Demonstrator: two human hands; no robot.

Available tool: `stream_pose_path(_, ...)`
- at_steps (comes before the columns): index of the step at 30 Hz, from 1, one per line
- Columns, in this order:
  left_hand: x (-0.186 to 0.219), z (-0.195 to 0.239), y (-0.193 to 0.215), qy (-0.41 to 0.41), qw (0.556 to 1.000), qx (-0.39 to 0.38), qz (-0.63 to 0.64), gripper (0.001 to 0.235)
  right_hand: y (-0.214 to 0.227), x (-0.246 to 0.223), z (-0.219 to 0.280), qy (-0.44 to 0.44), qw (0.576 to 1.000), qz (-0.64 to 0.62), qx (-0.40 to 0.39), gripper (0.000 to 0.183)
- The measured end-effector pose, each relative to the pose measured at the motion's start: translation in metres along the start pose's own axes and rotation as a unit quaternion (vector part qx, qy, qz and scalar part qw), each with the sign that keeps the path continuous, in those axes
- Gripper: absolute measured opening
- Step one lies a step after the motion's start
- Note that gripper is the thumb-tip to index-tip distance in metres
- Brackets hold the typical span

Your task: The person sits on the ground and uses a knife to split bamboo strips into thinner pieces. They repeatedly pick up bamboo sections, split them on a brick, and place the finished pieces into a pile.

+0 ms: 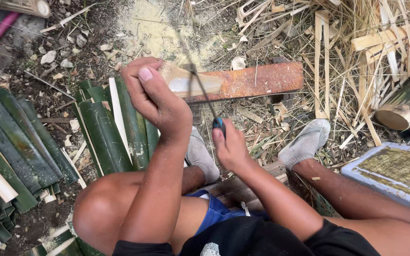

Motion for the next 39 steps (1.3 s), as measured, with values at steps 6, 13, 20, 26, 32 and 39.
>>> stream_pose_path(6,0.017,-0.001,-0.013,-0.001,1.0,-0.003,-0.01,0.022,-0.021,0.148,-0.027,-0.144,0.972,0.181,0.032,0.053)
stream_pose_path(13,0.008,-0.011,-0.024,0.026,0.983,-0.168,0.064,0.034,0.037,-0.008,0.031,0.014,1.0,-0.018,0.014,0.048)
stream_pose_path(20,0.001,-0.01,-0.031,0.081,0.952,-0.244,0.166,0.034,0.007,0.081,-0.005,-0.094,0.994,0.04,0.036,0.047)
stream_pose_path(26,0.012,-0.029,-0.024,0.076,0.96,-0.215,0.16,0.024,-0.004,0.223,0.005,-0.208,0.962,0.175,0.017,0.055)
stream_pose_path(32,0.018,-0.009,-0.025,-0.016,0.977,-0.206,0.058,0.042,0.016,0.099,0.011,-0.092,0.993,0.07,0.001,0.058)
stream_pose_path(39,0.004,-0.004,-0.036,-0.035,0.978,-0.205,0.022,0.047,0.042,-0.041,0.009,-0.006,0.999,-0.041,-0.006,0.046)
Point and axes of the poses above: each hand's wrist, its own z-axis away from the middle knuckle, its own y-axis out of the back of the hand, x = y × z, the point moved 9 cm from there along -z, towards the middle knuckle, and after that the axes turned 9 degrees about y, right-handed, at the moved point
